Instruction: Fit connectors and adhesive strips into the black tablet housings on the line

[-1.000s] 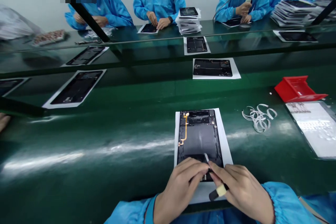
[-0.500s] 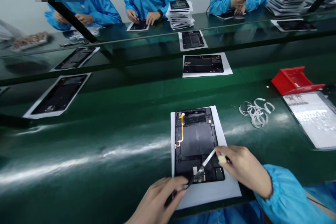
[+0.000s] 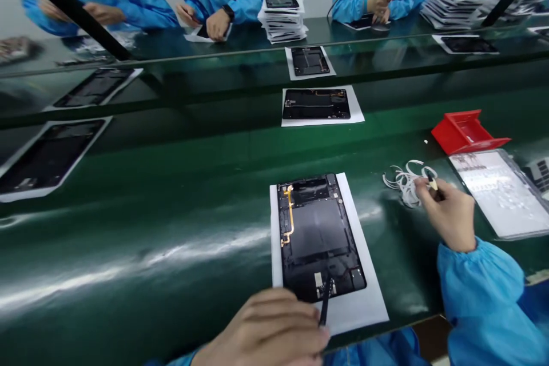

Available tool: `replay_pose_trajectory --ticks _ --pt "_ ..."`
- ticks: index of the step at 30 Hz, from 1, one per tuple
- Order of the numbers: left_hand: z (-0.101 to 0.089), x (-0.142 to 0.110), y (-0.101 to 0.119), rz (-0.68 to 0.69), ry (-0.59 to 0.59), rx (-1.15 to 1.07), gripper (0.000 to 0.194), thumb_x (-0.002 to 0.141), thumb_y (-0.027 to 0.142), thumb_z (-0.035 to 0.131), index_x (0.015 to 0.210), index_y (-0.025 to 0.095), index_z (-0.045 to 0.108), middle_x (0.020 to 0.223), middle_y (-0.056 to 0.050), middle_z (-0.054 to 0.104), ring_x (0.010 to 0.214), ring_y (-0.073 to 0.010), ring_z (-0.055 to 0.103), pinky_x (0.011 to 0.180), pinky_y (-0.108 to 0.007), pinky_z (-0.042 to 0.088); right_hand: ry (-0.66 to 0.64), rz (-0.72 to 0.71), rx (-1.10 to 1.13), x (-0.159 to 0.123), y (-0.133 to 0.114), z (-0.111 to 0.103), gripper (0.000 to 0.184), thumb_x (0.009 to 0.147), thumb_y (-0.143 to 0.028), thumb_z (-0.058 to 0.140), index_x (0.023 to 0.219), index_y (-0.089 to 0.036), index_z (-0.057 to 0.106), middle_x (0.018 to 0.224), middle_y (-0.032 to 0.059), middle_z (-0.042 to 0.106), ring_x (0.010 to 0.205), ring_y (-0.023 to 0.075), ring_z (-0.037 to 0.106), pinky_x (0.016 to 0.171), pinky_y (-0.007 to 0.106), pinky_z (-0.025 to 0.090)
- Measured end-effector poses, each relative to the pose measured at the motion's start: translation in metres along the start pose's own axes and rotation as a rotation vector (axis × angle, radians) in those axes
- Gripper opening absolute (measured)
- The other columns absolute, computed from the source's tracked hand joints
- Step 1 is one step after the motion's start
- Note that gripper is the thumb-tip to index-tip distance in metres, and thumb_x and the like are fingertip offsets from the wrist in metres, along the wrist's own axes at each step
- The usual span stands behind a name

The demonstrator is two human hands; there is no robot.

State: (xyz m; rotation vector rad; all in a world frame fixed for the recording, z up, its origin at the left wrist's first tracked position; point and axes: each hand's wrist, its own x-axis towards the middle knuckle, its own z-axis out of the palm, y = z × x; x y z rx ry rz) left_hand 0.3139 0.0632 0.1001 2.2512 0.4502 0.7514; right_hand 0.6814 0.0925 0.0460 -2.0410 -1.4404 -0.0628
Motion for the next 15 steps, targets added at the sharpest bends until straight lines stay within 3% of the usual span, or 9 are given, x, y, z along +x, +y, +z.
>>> replay_pose_trajectory --ticks 2,5,7,9,12,15 --pt "-0.005 0.015 -0.019 0.018 0.079 0.0 0.019 0.09 0.013 0.057 0.107 0.018 0.063 0.088 -0.004 0.074 0.084 -0.0156 0.069 0.077 -0.027 0.054 -0.022 -0.052 -0.098 0.006 0.013 0.001 0.045 0.089 -0.055 0.047 0.065 -0.018 0.055 0.051 -0.0013 0.046 0.045 0.0131 0.044 0.049 0.026 0.031" --pt "-0.006 0.036 -0.058 -0.098 0.232 0.012 0.01 0.086 0.014 0.063 0.092 0.02 0.069 0.087 -0.003 0.07 0.08 -0.0136 0.066 0.07 -0.025 0.052 -0.077 -0.096 -0.173 0.003 0.014 0.002 0.034 0.09 -0.042 0.041 0.095 -0.017 0.063 0.067 0.005 0.062 0.052 0.0194 0.056 0.052 0.028 0.038" --pt "-0.005 0.049 -0.085 -0.216 0.273 0.018 0.003 0.082 0.02 0.069 0.084 0.02 0.071 0.09 -0.004 0.067 0.083 -0.0139 0.064 0.075 -0.026 0.052 -0.073 -0.111 -0.18 -0.007 -0.002 0.005 0.034 0.09 -0.035 0.041 0.109 -0.016 0.061 0.073 0.0072 0.066 0.055 0.0222 0.061 0.053 0.03 0.041" --pt "-0.003 0.058 -0.109 -0.308 0.241 0.016 0.004 0.08 0.024 0.071 0.08 0.02 0.072 0.093 -0.005 0.066 0.087 -0.0151 0.063 0.08 -0.029 0.051 -0.074 -0.181 -0.103 -0.023 -0.027 0.012 0.031 0.091 -0.034 0.044 0.11 -0.016 0.061 0.079 0.0078 0.068 0.06 0.0222 0.064 0.054 0.029 0.046" --pt "0.002 0.064 -0.133 -0.397 0.162 0.035 0.008 0.081 0.028 0.07 0.078 0.02 0.071 0.095 -0.004 0.067 0.091 -0.0168 0.063 0.085 -0.033 0.048 -0.354 -0.438 0.133 -0.052 -0.066 0.029 0.03 0.097 -0.025 0.041 0.121 -0.016 0.056 0.107 0.0095 0.067 0.084 0.0204 0.068 0.069 0.027 0.054" --pt "0.005 0.064 -0.142 -0.425 0.132 0.078 0.01 0.083 0.029 0.068 0.078 0.02 0.069 0.094 -0.002 0.068 0.092 -0.0173 0.062 0.088 -0.035 0.044 -0.559 -0.62 0.148 -0.074 -0.087 0.044 0.034 0.098 -0.017 0.035 0.126 -0.015 0.055 0.122 0.0104 0.061 0.084 0.0186 0.068 0.07 0.028 0.057"
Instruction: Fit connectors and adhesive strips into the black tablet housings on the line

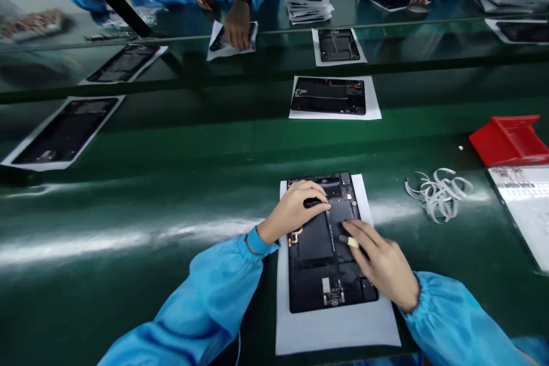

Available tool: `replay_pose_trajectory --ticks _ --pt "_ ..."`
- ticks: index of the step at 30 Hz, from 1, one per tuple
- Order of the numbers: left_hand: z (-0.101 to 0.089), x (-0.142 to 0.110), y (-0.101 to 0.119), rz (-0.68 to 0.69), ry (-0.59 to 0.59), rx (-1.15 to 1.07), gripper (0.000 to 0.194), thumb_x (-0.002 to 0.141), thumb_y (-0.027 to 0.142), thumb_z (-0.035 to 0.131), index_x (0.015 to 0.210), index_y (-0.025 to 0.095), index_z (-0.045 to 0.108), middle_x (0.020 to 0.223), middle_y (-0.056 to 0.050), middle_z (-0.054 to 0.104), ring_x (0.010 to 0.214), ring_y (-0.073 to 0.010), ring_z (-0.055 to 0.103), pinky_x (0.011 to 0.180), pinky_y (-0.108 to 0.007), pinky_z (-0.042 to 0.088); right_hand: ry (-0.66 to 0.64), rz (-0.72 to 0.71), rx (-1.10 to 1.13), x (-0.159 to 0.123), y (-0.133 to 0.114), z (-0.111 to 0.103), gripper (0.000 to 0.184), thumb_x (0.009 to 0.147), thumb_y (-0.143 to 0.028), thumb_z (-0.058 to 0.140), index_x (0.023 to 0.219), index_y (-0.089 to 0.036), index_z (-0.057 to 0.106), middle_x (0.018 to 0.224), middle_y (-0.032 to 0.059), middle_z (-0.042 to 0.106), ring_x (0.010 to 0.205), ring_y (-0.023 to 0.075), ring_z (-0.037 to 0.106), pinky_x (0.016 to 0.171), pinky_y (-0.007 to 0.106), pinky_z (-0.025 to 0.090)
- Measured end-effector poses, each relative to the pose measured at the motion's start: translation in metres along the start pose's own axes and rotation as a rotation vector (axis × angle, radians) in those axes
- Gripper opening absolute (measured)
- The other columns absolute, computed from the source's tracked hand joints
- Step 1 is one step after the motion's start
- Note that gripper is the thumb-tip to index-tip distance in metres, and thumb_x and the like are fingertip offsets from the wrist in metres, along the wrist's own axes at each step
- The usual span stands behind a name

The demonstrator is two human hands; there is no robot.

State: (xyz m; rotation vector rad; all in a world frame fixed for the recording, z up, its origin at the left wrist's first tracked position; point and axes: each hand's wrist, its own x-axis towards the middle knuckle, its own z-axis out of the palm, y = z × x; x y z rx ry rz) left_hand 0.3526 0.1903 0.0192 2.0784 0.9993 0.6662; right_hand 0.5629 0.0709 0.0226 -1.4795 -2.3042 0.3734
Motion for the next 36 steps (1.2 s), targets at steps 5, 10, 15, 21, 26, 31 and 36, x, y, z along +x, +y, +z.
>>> replay_pose_trajectory --ticks 5,10,15,21,26,31,36 --pt "0.005 0.0 0.002 -0.051 0.006 0.072 0.009 0.082 0.029 0.07 0.078 0.022 0.069 0.094 0.0 0.069 0.089 -0.0165 0.06 0.085 -0.035 0.039 -0.01 -0.124 -0.055 -0.004 -0.001 0.011 0.034 0.096 -0.011 0.035 0.117 -0.011 0.061 0.126 0.0131 0.06 0.078 0.0184 0.069 0.068 0.031 0.059" --pt "0.007 0.001 0.002 -0.088 -0.003 0.126 0.011 0.084 0.033 0.068 0.079 0.023 0.07 0.097 0.001 0.068 0.09 -0.0163 0.058 0.083 -0.035 0.038 0.003 -0.118 -0.066 -0.004 0.0 0.009 0.035 0.097 -0.011 0.033 0.115 -0.011 0.063 0.126 0.0119 0.061 0.078 0.0173 0.068 0.067 0.029 0.058" --pt "0.01 0.001 0.001 -0.091 -0.006 0.155 0.012 0.084 0.034 0.067 0.08 0.024 0.071 0.098 0.002 0.068 0.09 -0.0161 0.058 0.083 -0.034 0.038 -0.017 -0.112 -0.045 -0.004 -0.002 0.01 0.036 0.098 -0.011 0.032 0.116 -0.009 0.063 0.127 0.0123 0.06 0.078 0.0182 0.068 0.067 0.031 0.059" --pt "0.011 0.0 0.0 -0.088 0.005 0.176 0.012 0.084 0.035 0.067 0.079 0.024 0.07 0.098 0.002 0.067 0.09 -0.016 0.058 0.085 -0.035 0.038 -0.031 -0.113 -0.046 -0.004 0.0 0.01 0.034 0.097 -0.011 0.034 0.116 -0.009 0.063 0.128 0.0131 0.059 0.079 0.0183 0.068 0.068 0.031 0.059" --pt "0.012 0.0 0.0 -0.076 0.023 0.181 0.011 0.083 0.034 0.068 0.08 0.023 0.069 0.098 0.002 0.067 0.091 -0.0167 0.058 0.085 -0.035 0.038 -0.006 -0.209 -0.072 -0.014 -0.004 0.004 0.037 0.096 -0.005 0.032 0.116 -0.009 0.063 0.127 0.0133 0.06 0.083 0.0187 0.066 0.074 0.034 0.057" --pt "0.013 -0.002 0.001 -0.096 0.024 0.185 0.018 0.082 0.035 0.069 0.09 0.021 0.061 0.095 0.001 0.067 0.093 -0.0185 0.057 0.084 -0.034 0.04 -0.044 -0.369 -0.096 -0.025 -0.017 -0.001 0.037 0.098 -0.008 0.032 0.12 -0.012 0.062 0.128 0.0094 0.06 0.121 0.0275 0.051 0.107 0.056 0.034" --pt "0.013 -0.002 0.0 -0.115 0.057 0.173 0.02 0.083 0.033 0.068 0.094 0.021 0.058 0.095 0.0 0.065 0.091 -0.0184 0.057 0.083 -0.033 0.042 -0.097 -0.297 -0.126 0.0 -0.01 0.002 0.051 0.087 0.004 0.029 0.131 -0.007 0.052 0.129 0.0115 0.059 0.139 0.0309 0.029 0.112 0.068 0.014"
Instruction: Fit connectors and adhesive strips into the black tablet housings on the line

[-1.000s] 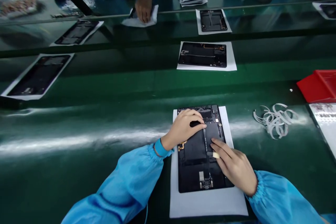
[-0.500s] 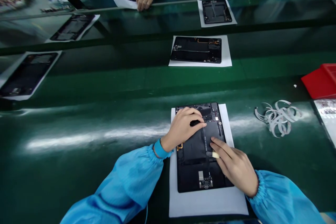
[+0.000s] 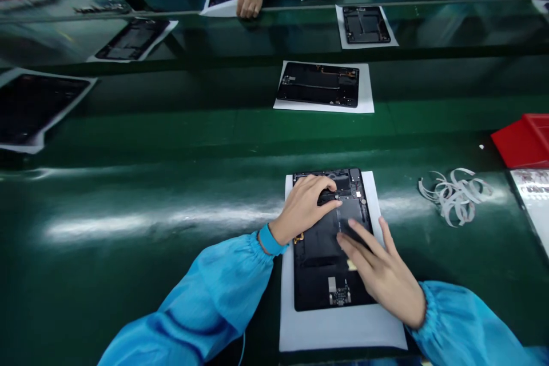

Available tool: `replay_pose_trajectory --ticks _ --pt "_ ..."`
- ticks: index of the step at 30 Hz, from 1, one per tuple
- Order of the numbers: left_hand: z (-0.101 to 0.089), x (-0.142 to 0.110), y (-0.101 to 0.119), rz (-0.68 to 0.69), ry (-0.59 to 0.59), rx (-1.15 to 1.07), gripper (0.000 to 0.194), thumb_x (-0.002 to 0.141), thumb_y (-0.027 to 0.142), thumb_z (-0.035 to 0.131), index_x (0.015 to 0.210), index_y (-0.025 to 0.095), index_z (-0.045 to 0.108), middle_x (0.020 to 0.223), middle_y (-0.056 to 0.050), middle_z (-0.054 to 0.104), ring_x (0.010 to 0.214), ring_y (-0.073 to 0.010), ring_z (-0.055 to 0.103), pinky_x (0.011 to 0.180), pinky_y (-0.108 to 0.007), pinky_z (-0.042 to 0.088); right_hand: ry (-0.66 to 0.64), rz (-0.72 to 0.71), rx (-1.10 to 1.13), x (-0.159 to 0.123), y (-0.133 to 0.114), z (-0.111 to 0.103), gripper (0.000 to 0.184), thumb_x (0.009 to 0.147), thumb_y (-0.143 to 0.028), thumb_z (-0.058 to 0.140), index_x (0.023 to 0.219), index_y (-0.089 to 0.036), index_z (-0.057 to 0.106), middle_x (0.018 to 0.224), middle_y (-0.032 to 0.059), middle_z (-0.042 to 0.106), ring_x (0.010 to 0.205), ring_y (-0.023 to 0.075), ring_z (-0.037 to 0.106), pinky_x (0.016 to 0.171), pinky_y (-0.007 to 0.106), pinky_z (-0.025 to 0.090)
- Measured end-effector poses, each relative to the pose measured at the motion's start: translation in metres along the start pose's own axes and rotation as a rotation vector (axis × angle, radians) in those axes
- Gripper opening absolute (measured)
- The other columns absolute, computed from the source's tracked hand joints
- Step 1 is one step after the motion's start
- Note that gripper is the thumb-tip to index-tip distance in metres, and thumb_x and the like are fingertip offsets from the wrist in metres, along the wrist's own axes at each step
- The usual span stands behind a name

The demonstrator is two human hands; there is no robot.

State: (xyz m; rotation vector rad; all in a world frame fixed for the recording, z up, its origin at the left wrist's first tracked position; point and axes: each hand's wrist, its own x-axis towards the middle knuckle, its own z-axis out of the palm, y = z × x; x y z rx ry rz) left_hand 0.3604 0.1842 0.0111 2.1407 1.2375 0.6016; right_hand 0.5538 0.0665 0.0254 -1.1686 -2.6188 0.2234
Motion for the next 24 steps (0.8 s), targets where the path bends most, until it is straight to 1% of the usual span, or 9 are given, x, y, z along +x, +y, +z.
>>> replay_pose_trajectory --ticks 2,5,7,9,11,14,16,18,24 --pt "-0.001 -0.001 0.0 0.007 0.064 -0.054 0.013 0.087 0.029 0.062 0.095 0.02 0.057 0.095 -0.001 0.064 0.091 -0.0173 0.058 0.083 -0.032 0.043 0.012 0.046 0.026 0.014 0.012 0.002 0.054 0.084 0.005 0.03 0.132 -0.009 0.051 0.125 0.0113 0.061 0.14 0.0301 0.025 0.111 0.07 0.015" --pt "-0.001 -0.012 0.005 0.038 0.193 -0.111 0.008 0.092 0.025 0.053 0.095 0.019 0.057 0.096 -0.003 0.064 0.094 -0.0164 0.058 0.085 -0.032 0.045 0.034 0.088 0.09 0.029 0.028 0.005 0.052 0.088 0.001 0.033 0.135 -0.015 0.048 0.12 0.0096 0.064 0.141 0.0276 0.025 0.111 0.07 0.015" --pt "-0.001 -0.031 0.012 0.104 0.193 -0.081 0.01 0.094 0.024 0.05 0.093 0.019 0.059 0.097 -0.004 0.065 0.097 -0.0165 0.059 0.088 -0.032 0.045 0.05 0.113 0.147 0.033 0.036 0.008 0.05 0.09 -0.002 0.033 0.136 -0.017 0.047 0.121 0.0092 0.064 0.14 0.026 0.026 0.112 0.069 0.014" --pt "0.001 -0.055 0.019 0.198 0.082 0.003 0.013 0.095 0.026 0.05 0.097 0.019 0.061 0.104 -0.004 0.067 0.104 -0.0177 0.059 0.093 -0.034 0.044 0.098 0.138 0.224 0.032 0.041 0.012 0.049 0.092 -0.004 0.031 0.136 -0.018 0.046 0.121 0.009 0.063 0.139 0.0241 0.029 0.113 0.066 0.016" --pt "0.002 -0.078 0.025 0.284 -0.08 0.127 0.026 0.095 0.035 0.05 0.113 0.019 0.06 0.118 -0.006 0.065 0.118 -0.022 0.054 0.1 -0.039 0.041 0.191 0.183 0.304 0.029 0.045 0.015 0.045 0.094 -0.008 0.031 0.134 -0.019 0.048 0.122 0.0089 0.062 0.135 0.0225 0.036 0.114 0.061 0.019" --pt "0.003 -0.099 0.03 0.335 -0.25 0.315 0.055 0.093 0.049 0.047 0.139 0.02 0.043 0.141 -0.007 0.051 0.135 -0.0287 0.038 0.11 -0.048 0.033 0.345 0.283 0.385 0.027 0.049 0.018 0.037 0.097 -0.013 0.033 0.126 -0.021 0.053 0.121 0.0086 0.062 0.126 0.0216 0.047 0.114 0.055 0.025" --pt "0.004 -0.101 0.031 0.315 -0.287 0.393 0.059 0.093 0.051 0.045 0.144 0.022 0.036 0.148 -0.005 0.042 0.139 -0.0302 0.033 0.112 -0.051 0.029 0.397 0.327 0.415 0.027 0.051 0.02 0.033 0.098 -0.015 0.034 0.122 -0.021 0.056 0.119 0.0086 0.063 0.123 0.0215 0.05 0.113 0.053 0.027" --pt "0.005 -0.094 0.03 0.276 -0.269 0.422 0.059 0.093 0.052 0.044 0.145 0.024 0.036 0.151 -0.003 0.038 0.14 -0.0313 0.031 0.114 -0.053 0.025 0.414 0.337 0.435 0.028 0.052 0.021 0.032 0.098 -0.016 0.035 0.12 -0.022 0.057 0.118 0.0083 0.063 0.121 0.0216 0.051 0.112 0.052 0.028" --pt "0.008 -0.067 0.025 0.19 -0.162 0.427 0.058 0.094 0.054 0.04 0.142 0.021 0.04 0.151 -0.002 0.038 0.142 -0.0321 0.025 0.116 -0.055 0.017 0.389 0.339 0.452 0.028 0.052 0.022 0.031 0.099 -0.018 0.034 0.118 -0.021 0.059 0.114 0.0088 0.064 0.119 0.0221 0.051 0.111 0.052 0.028"
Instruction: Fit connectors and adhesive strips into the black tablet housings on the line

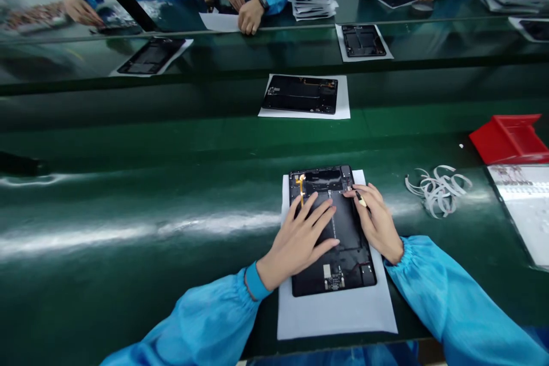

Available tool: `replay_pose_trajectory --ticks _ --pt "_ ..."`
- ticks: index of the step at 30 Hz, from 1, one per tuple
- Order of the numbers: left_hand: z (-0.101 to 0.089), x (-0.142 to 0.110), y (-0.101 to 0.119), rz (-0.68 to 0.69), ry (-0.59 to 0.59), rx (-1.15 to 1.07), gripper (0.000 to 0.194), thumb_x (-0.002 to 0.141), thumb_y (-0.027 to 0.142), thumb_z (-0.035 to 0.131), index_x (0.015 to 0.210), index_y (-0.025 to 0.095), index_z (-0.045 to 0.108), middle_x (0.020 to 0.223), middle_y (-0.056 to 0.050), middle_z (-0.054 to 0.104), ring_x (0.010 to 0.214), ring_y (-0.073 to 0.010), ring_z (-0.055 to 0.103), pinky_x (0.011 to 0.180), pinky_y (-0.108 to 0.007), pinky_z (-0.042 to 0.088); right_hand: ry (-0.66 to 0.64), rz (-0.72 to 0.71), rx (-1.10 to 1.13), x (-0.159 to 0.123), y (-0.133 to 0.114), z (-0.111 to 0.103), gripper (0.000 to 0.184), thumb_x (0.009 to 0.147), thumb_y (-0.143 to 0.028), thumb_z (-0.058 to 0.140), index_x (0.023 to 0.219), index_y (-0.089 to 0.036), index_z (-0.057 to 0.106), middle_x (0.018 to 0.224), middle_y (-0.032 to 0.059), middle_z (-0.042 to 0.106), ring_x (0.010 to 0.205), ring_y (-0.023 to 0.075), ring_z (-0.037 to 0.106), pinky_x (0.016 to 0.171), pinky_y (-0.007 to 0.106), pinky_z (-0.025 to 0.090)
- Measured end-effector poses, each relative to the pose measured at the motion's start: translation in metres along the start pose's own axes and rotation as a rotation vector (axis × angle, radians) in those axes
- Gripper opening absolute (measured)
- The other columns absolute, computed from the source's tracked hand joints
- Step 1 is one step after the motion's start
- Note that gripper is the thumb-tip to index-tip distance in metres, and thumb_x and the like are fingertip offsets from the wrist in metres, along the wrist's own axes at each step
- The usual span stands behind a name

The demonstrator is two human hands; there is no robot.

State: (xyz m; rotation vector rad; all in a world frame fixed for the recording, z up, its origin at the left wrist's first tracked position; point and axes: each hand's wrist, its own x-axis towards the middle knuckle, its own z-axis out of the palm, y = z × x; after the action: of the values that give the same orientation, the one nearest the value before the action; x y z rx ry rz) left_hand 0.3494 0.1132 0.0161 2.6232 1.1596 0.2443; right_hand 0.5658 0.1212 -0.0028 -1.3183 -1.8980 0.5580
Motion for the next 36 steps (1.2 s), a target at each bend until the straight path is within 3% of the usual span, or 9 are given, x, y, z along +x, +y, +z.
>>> replay_pose_trajectory --ticks 5,9,14,19,24,28,32,36 --pt "-0.004 -0.003 0.003 0.027 0.018 0.015 0.056 0.093 0.049 0.046 0.139 0.018 0.044 0.149 -0.006 0.041 0.142 -0.031 0.025 0.117 -0.056 0.017 -0.03 -0.01 0.006 0.001 -0.001 0.0 0.03 0.097 -0.016 0.036 0.115 -0.02 0.059 0.112 0.0087 0.064 0.118 0.0215 0.051 0.11 0.05 0.029" --pt "-0.01 -0.023 0.012 0.188 -0.013 0.025 0.047 0.095 0.046 0.046 0.132 0.019 0.052 0.143 -0.003 0.049 0.14 -0.0275 0.031 0.119 -0.053 0.014 -0.029 -0.004 0.02 0.002 0.0 0.002 0.028 0.097 -0.014 0.036 0.113 -0.02 0.058 0.111 0.0084 0.064 0.119 0.0219 0.05 0.11 0.051 0.029" --pt "-0.006 -0.044 0.018 0.308 -0.058 0.131 0.058 0.093 0.054 0.044 0.139 0.018 0.046 0.144 -0.004 0.047 0.135 -0.0276 0.039 0.12 -0.05 0.012 -0.035 -0.009 0.01 0.001 -0.003 0.0 0.03 0.096 -0.013 0.036 0.116 -0.021 0.057 0.11 0.0076 0.064 0.12 0.0236 0.049 0.11 0.053 0.029" --pt "-0.004 -0.046 0.024 0.302 -0.019 0.205 0.071 0.09 0.066 0.034 0.137 0.014 0.048 0.147 -0.006 0.044 0.133 -0.0273 0.041 0.119 -0.044 0.015 0.003 -0.025 0.006 0.007 -0.006 -0.006 0.034 0.096 -0.01 0.036 0.123 -0.022 0.053 0.117 0.0089 0.058 0.113 0.0214 0.054 0.098 0.041 0.046" --pt "-0.008 -0.029 0.012 0.275 0.006 0.089 0.073 0.089 0.069 0.032 0.133 0.014 0.051 0.141 -0.006 0.051 0.134 -0.0269 0.041 0.119 -0.045 0.013 -0.215 -0.042 -0.113 0.026 -0.001 -0.002 0.033 0.096 -0.016 0.042 0.123 -0.023 0.058 0.115 0.0085 0.053 0.091 0.0198 0.061 0.08 0.035 0.056" --pt "-0.003 -0.017 0.004 0.172 -0.02 0.13 0.069 0.093 0.062 0.034 0.143 0.015 0.039 0.151 -0.004 0.037 0.138 -0.0286 0.034 0.117 -0.044 0.018 -0.317 -0.012 -0.217 0.038 0.0 0.001 0.033 0.09 -0.014 0.05 0.12 -0.023 0.061 0.119 0.0083 0.05 0.086 0.0202 0.06 0.071 0.035 0.058" --pt "0.001 -0.018 0.006 0.172 -0.054 0.149 0.064 0.094 0.055 0.038 0.144 0.016 0.038 0.154 -0.003 0.031 0.141 -0.0297 0.029 0.117 -0.045 0.022 -0.31 0.001 -0.021 0.04 -0.005 0.003 0.029 0.085 -0.004 0.047 0.1 -0.022 0.064 0.114 0.0056 0.053 0.093 0.0191 0.06 0.078 0.033 0.055" --pt "-0.001 -0.021 0.009 0.249 -0.034 0.172 0.053 0.096 0.048 0.041 0.142 0.022 0.041 0.154 0.001 0.03 0.143 -0.0309 0.024 0.119 -0.054 0.014 -0.277 0.025 0.107 0.041 -0.008 0.007 0.034 0.079 0.002 0.042 0.098 -0.02 0.06 0.108 0.0056 0.054 0.095 0.019 0.059 0.081 0.032 0.052"
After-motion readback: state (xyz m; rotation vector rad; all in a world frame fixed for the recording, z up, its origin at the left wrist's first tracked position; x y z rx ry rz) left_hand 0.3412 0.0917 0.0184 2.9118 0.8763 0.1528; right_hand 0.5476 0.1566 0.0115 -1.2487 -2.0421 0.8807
